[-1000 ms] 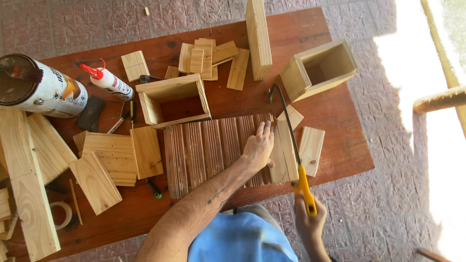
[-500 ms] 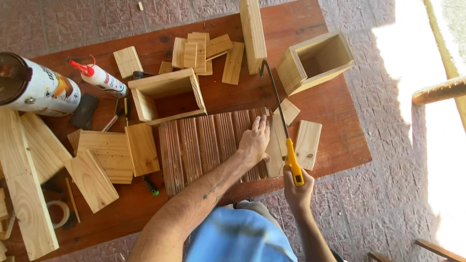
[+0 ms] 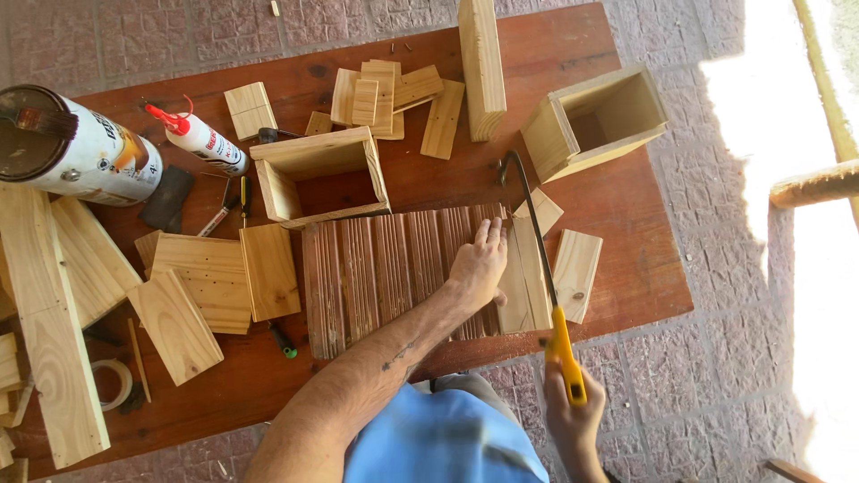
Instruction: The person uses a yellow-handled hand saw to cut a small rectangular piece of wood on a wooden workbench. They hold the wood steady with their left hand and saw with their right, completing one cut and then beginning a second cut on another piece.
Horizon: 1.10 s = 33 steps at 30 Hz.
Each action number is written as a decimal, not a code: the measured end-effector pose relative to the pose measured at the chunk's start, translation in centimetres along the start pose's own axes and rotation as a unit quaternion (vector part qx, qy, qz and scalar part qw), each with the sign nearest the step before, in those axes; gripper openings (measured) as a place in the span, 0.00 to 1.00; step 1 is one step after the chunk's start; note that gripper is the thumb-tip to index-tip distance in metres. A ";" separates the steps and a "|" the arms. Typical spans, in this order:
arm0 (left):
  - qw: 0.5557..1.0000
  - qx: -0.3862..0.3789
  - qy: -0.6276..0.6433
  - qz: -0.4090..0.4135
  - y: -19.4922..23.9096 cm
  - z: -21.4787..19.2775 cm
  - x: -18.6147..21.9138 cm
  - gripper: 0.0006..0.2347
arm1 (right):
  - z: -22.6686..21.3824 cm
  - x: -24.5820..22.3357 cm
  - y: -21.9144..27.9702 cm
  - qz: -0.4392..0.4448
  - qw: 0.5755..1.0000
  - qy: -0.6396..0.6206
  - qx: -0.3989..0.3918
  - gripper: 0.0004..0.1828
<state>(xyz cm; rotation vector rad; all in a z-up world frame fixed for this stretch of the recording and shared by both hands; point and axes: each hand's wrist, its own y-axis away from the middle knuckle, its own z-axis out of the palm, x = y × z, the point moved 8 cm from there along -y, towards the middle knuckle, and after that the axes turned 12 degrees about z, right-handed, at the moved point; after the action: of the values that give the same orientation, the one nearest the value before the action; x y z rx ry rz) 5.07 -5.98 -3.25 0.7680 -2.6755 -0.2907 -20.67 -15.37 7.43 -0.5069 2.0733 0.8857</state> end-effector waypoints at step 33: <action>0.999 -0.029 -0.021 0.003 0.5 -1.0 0.6 0.69 | -0.4 2.5 0.5 0.016 0.998 -0.044 0.029 0.19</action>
<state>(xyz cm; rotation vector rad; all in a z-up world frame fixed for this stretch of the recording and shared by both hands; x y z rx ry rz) 4.78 -6.02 -2.00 0.7440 -2.6958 -0.3855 -22.70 -15.49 5.78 -0.3973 2.0259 0.8497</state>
